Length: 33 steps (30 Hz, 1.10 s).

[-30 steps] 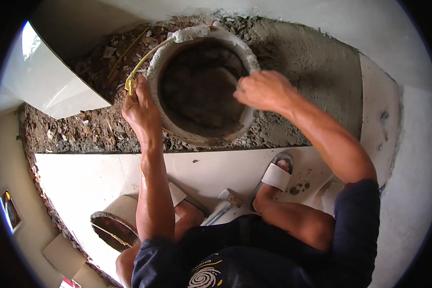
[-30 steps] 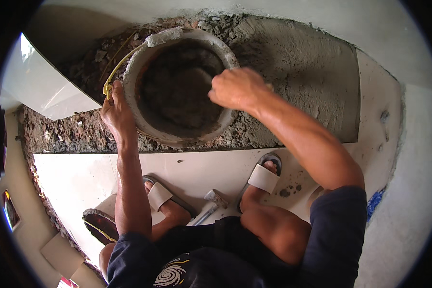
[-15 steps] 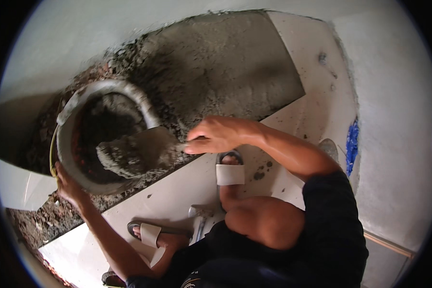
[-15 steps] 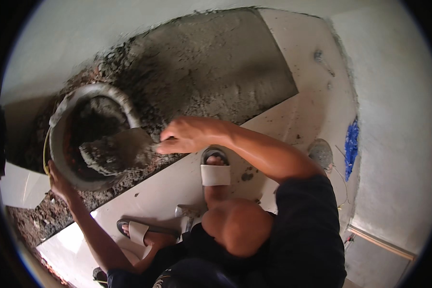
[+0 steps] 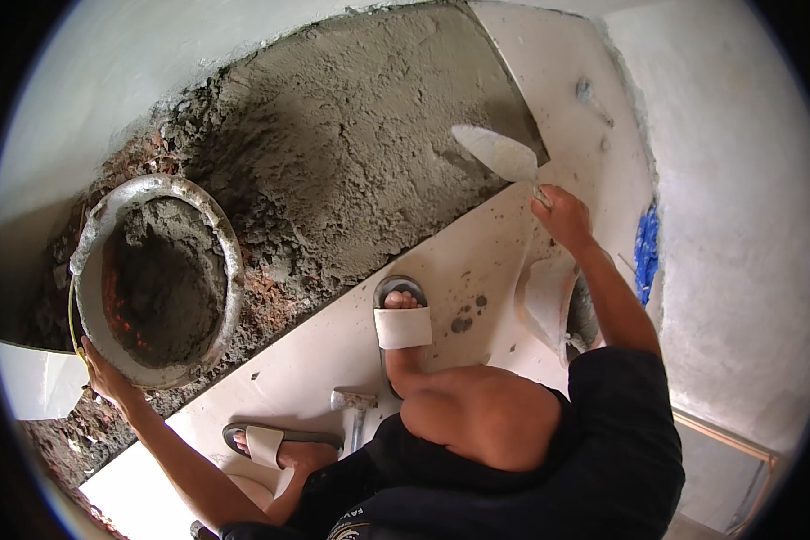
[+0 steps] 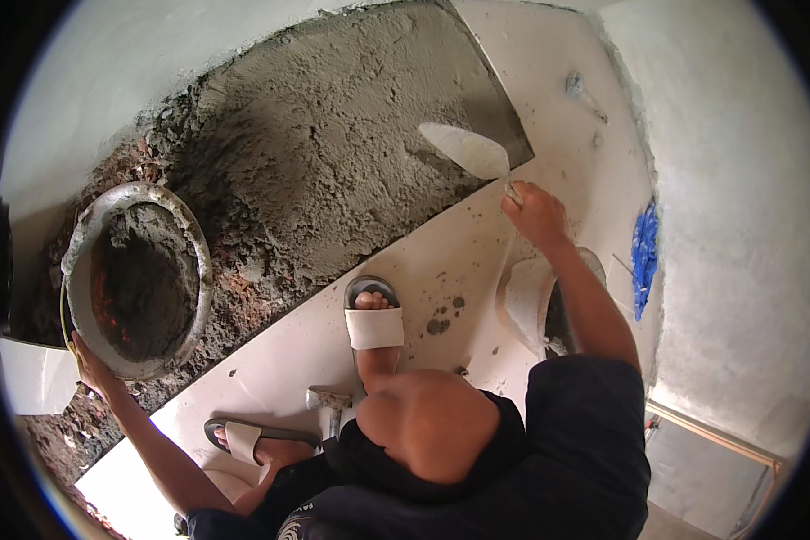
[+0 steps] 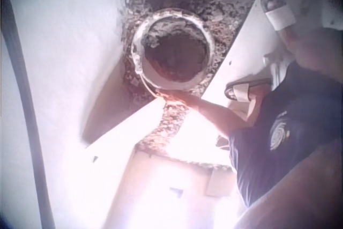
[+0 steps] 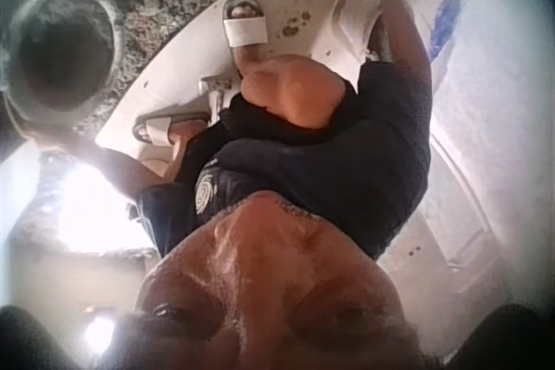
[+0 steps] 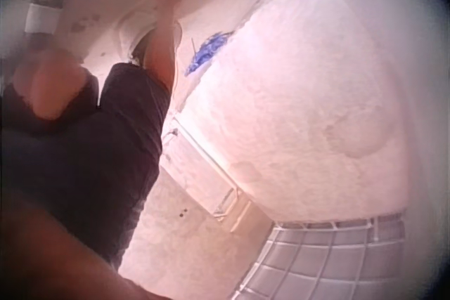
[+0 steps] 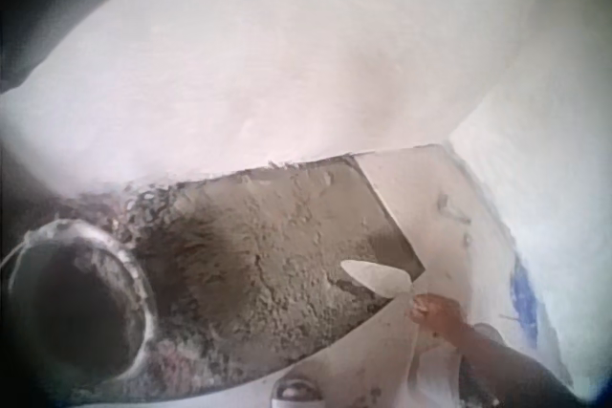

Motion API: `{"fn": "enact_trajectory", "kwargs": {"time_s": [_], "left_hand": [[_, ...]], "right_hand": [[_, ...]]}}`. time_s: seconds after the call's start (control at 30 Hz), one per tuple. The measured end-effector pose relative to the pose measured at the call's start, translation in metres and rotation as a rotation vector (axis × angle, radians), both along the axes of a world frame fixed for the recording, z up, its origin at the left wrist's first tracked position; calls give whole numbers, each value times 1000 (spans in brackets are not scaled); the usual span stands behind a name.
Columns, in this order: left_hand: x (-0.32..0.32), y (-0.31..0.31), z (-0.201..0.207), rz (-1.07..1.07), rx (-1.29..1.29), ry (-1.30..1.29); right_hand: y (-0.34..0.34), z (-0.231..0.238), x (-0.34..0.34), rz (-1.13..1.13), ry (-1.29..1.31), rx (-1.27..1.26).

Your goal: The person mixes cement with a hoe, carries buckets of cement into a room, spreads the cement on the floor with a trowel, and places a large floor tile onto the prepared area.

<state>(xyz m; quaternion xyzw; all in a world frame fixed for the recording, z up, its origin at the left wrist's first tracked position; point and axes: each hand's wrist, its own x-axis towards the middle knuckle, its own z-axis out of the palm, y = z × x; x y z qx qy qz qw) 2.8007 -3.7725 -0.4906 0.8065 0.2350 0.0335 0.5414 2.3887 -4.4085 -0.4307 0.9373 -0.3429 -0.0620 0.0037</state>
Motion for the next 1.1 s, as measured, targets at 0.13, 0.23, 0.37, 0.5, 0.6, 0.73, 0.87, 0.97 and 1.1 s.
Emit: {"fn": "enact_trajectory", "kwargs": {"time_s": [0.13,0.23,0.37,0.5,0.6,0.73,0.87,0.97,1.1], "left_hand": [[2,4,-1,-31,165,-5],[4,5,1,-29,219,44],[4,7,2,-11,139,87],[3,9,1,-70,128,45],[4,11,1,-26,171,89],[6,11,1,-44,221,96],[6,10,2,-19,199,80],[6,12,0,-26,240,107],[8,18,-3,-45,193,93]], "right_hand": [[36,-33,0,-281,93,213],[69,-64,12,-225,11,273],[56,-85,8,-270,-15,286],[-1,-81,-6,-477,9,294],[-25,-76,-14,-582,-10,333],[-31,-86,-20,-502,11,325],[-51,-102,-27,-623,-10,212],[-73,-110,-30,-676,-2,155],[-65,-117,-25,-808,-242,517]]}}
